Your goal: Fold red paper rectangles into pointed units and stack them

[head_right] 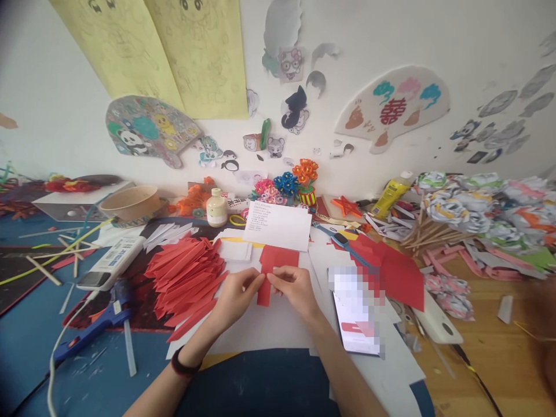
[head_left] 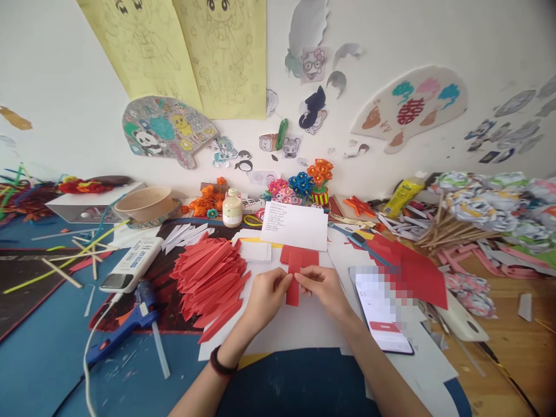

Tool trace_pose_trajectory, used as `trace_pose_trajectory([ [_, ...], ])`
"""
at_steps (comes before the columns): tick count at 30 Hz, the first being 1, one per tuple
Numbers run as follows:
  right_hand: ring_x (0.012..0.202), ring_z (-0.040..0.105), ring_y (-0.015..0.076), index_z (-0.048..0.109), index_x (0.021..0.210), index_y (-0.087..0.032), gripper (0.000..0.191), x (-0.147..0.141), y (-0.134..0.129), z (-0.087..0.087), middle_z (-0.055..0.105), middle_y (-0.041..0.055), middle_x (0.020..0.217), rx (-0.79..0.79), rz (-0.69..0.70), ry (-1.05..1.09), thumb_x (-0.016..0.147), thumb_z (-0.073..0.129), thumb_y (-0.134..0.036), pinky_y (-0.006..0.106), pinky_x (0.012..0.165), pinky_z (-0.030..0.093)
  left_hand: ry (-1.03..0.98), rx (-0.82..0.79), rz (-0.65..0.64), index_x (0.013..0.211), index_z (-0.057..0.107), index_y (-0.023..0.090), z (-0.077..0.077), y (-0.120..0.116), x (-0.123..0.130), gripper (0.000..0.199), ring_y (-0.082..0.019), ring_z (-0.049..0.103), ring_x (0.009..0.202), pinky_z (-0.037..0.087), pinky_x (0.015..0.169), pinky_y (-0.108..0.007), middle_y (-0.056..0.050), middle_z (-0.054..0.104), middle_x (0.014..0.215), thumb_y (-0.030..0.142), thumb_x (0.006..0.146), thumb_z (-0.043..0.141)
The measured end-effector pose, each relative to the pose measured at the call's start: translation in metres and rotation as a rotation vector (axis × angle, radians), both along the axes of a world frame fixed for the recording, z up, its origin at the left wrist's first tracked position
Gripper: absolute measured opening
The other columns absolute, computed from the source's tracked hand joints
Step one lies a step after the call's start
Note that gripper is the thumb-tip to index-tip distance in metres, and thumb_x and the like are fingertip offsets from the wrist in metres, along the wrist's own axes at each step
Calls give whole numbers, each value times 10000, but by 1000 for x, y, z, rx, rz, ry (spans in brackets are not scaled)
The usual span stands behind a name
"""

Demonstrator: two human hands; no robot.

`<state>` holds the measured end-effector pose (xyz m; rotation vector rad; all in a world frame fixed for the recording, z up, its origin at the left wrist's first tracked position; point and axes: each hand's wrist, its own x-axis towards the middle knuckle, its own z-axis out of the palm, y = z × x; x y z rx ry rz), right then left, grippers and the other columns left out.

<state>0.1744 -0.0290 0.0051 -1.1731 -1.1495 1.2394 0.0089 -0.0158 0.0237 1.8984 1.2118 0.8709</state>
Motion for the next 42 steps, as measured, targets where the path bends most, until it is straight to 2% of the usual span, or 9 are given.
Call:
trace_pose_trajectory([
  [6, 507, 496, 108, 709, 715, -168, 220, -4, -2, 3, 582, -4, 546, 37, -47, 14, 755, 734, -383, 245, 495, 384, 65, 36, 87, 595, 397, 175, -2, -5, 7, 378, -86, 312, 502, 226, 516, -225, 54, 397, 518, 325, 941, 401],
  [13, 506, 486, 111, 694, 698, -173, 207, 2, -1, 6, 585, -4, 528, 49, -174, 68, 748, 746, -367, 252, 517, 393, 34, -25, -81, 650, 512, 175, 2, -11, 2, 375, -93, 453, 528, 310, 550, -211, 29, 553, 583, 365, 952, 395],
  [18, 518, 496, 119, 691, 701, -174, 208, 1, 0, 6, 582, -3, 530, 50, -184, 91, 754, 740, -369, 256, 523, 397, 57, 27, 11, 599, 492, 172, 2, -10, 2, 399, -85, 395, 480, 283, 515, -214, 46, 480, 504, 369, 941, 430],
  [21, 508, 497, 120, 679, 698, -174, 224, 1, 0, 5, 576, -6, 522, 44, -186, 72, 764, 726, -383, 256, 513, 397, 98, -4, 5, 602, 526, 175, 0, -8, 1, 410, -95, 452, 492, 318, 533, -219, 35, 528, 515, 380, 944, 428],
  [25, 511, 526, 131, 656, 670, -178, 248, -3, -3, 5, 593, 3, 557, 74, -145, -86, 774, 704, -398, 264, 510, 417, 132, 152, 112, 946, 627, 201, -1, -7, 2, 214, -137, 566, 672, 400, 640, -247, -13, 673, 844, 364, 921, 490],
  [27, 560, 562, 150, 653, 661, -184, 240, -8, -6, 6, 627, 21, 612, 149, -111, -208, 789, 689, -384, 280, 552, 447, 119, 208, 171, 1089, 592, 216, -1, -9, 4, 243, -147, 589, 727, 429, 673, -260, -29, 675, 959, 362, 908, 521],
  [31, 609, 584, 173, 654, 687, -204, 189, -16, -9, 8, 646, 29, 652, 301, -69, -373, 822, 651, -337, 309, 612, 480, 106, 249, 202, 1070, 610, 216, 0, -10, 7, 229, -154, 607, 714, 452, 665, -263, -30, 684, 896, 351, 898, 543],
  [34, 634, 599, 176, 673, 783, -212, 132, -16, -8, 8, 666, 35, 726, 328, -54, -390, 827, 647, -334, 313, 628, 497, 80, 223, 187, 1054, 621, 214, 1, -10, 5, 218, -142, 604, 679, 454, 651, -253, -27, 693, 881, 347, 905, 536],
  [42, 790, 679, 204, 673, 964, -200, 269, -10, -2, 0, 700, 51, 921, 151, 66, -153, 769, 723, -379, 335, 745, 552, 74, 209, 114, 1126, 612, 207, -3, -7, 0, 258, -173, 641, 817, 456, 718, -256, -54, 701, 995, 298, 950, 448],
])
